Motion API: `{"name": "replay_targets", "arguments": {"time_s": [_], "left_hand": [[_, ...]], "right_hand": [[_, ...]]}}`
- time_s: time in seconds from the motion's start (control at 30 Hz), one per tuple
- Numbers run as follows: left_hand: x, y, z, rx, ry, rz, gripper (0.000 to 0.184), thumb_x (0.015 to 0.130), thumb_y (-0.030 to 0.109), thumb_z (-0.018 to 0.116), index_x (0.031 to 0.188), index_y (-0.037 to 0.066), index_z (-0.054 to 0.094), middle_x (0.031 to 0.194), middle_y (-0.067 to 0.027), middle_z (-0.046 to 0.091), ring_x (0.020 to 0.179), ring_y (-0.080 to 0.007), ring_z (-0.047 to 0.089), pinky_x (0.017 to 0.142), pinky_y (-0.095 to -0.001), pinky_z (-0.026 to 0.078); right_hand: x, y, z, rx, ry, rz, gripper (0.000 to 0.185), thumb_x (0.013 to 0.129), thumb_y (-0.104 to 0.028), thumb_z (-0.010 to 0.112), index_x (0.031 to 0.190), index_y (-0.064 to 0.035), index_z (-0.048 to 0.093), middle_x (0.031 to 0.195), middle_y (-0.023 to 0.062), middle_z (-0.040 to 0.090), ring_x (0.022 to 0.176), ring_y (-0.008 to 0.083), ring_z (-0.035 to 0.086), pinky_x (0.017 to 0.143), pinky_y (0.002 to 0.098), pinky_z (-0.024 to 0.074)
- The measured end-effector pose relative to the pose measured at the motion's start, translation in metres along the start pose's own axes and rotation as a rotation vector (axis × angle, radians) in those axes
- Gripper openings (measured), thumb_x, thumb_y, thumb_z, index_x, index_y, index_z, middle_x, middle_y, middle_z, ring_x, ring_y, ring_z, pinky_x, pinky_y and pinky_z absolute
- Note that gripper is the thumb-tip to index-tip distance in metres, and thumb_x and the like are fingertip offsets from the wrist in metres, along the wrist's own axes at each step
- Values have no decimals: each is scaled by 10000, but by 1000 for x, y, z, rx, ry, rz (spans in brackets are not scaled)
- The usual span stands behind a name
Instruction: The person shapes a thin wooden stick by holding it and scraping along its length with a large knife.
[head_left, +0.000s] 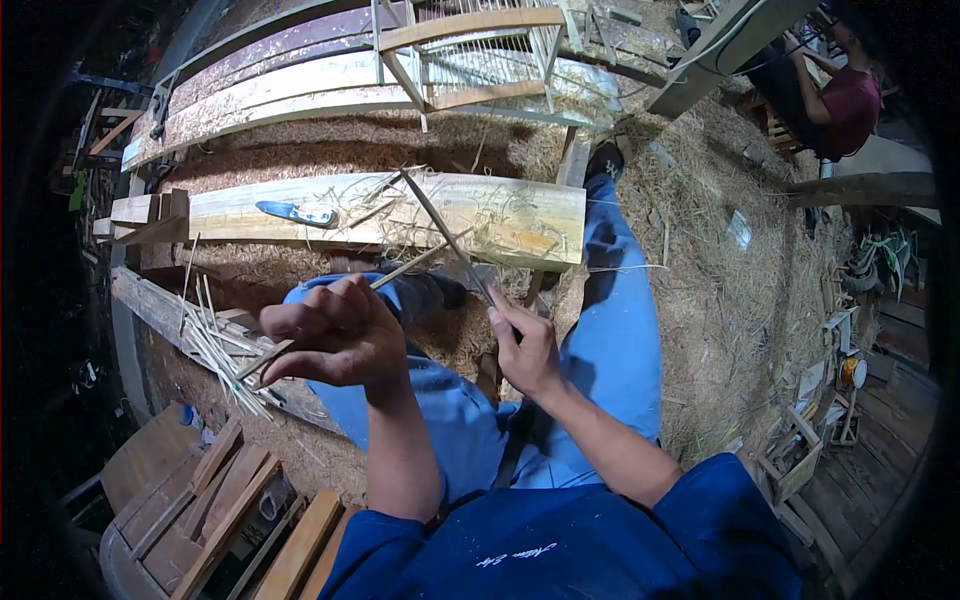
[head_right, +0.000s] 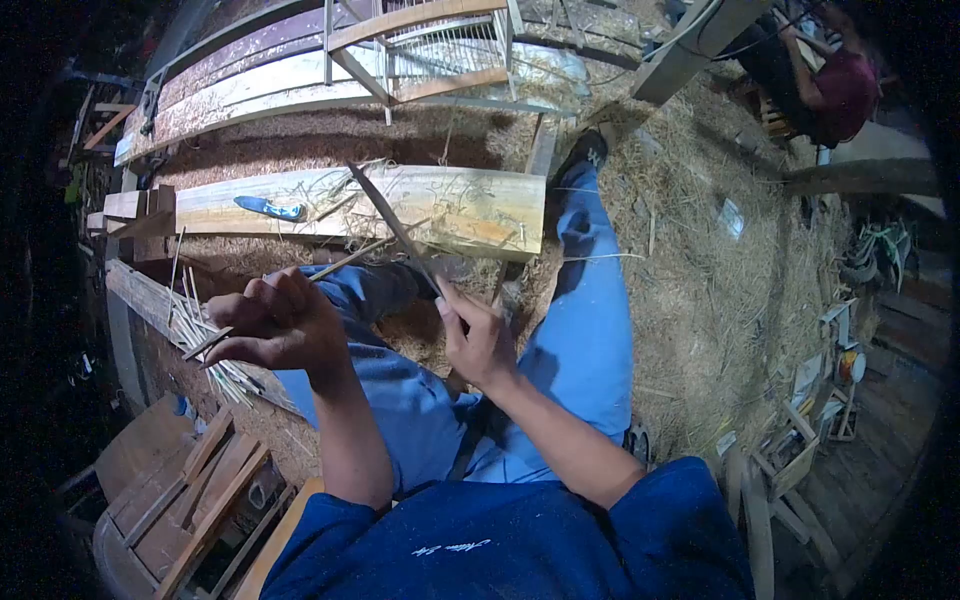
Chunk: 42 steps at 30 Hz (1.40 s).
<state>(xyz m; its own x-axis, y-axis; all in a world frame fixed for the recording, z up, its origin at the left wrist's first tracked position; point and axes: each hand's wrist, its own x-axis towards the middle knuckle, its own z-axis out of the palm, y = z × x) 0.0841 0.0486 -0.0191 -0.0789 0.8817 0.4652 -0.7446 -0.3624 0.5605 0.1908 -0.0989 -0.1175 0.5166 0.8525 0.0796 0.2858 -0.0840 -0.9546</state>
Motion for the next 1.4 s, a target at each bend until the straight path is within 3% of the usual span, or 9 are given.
{"name": "replay_targets", "arguments": {"time_s": [0.03,0.1,0.3,0.43,0.6,0.77,0.87,1.3,1.4], "left_hand": [[-1,1,-1,-9,67,26,590,969,680,349,837,106,384,589,30,184,498,-89,130,461,-280,160],[-1,3,-2,52,122,46,580,967,679,344,869,109,379,607,33,184,498,-89,124,456,-278,161],[-1,0,5,123,-113,3,554,984,653,344,935,105,401,565,15,191,479,-93,126,451,-285,152],[5,5,4,65,-53,-56,539,976,668,359,942,131,324,537,22,183,470,-91,111,448,-292,143],[6,3,6,141,-133,-82,564,954,700,373,905,144,285,544,24,188,480,-88,119,468,-287,156],[6,4,7,18,16,-109,570,951,702,397,888,147,281,559,6,228,498,-97,153,495,-284,212],[8,1,15,61,30,-98,574,949,701,407,884,140,303,575,-4,264,497,-109,181,497,-286,252],[8,-2,3,105,115,-33,612,971,694,342,755,124,391,589,0,294,515,-104,227,502,-239,317],[7,-3,3,118,126,-46,619,967,696,355,749,117,392,585,3,280,521,-108,235,494,-249,303]], "right_hand": [[-1,1,-1,3,-4,8,331,988,-152,572,1277,-9,645,1004,265,697,932,372,713,767,422,547],[3,7,-6,-116,-130,360,328,992,-173,570,1273,-25,654,1021,251,704,953,384,705,790,419,549],[8,-12,-17,-13,-113,209,344,988,-190,569,1287,-38,646,1036,247,701,948,387,700,768,414,548],[14,9,-20,-133,-196,497,352,999,-200,555,1325,-90,629,1064,267,685,1019,398,681,822,400,540],[6,-8,-25,-31,-167,280,354,1003,-210,546,1323,-81,628,1083,264,682,1013,398,681,831,411,541],[12,12,-30,-118,-199,445,351,994,-197,560,1315,-71,629,1063,264,683,1029,401,672,821,409,544],[7,4,-27,-87,-159,233,366,1006,-171,560,1353,-61,601,645,83,534,630,103,511,628,306,459],[9,3,-34,-21,-191,330,368,1003,-180,575,1331,-18,605,690,73,601,648,107,546,645,302,476],[12,6,-34,-139,-183,321,364,1005,-187,573,1348,-74,613,701,72,599,689,85,556,692,293,494]]}}
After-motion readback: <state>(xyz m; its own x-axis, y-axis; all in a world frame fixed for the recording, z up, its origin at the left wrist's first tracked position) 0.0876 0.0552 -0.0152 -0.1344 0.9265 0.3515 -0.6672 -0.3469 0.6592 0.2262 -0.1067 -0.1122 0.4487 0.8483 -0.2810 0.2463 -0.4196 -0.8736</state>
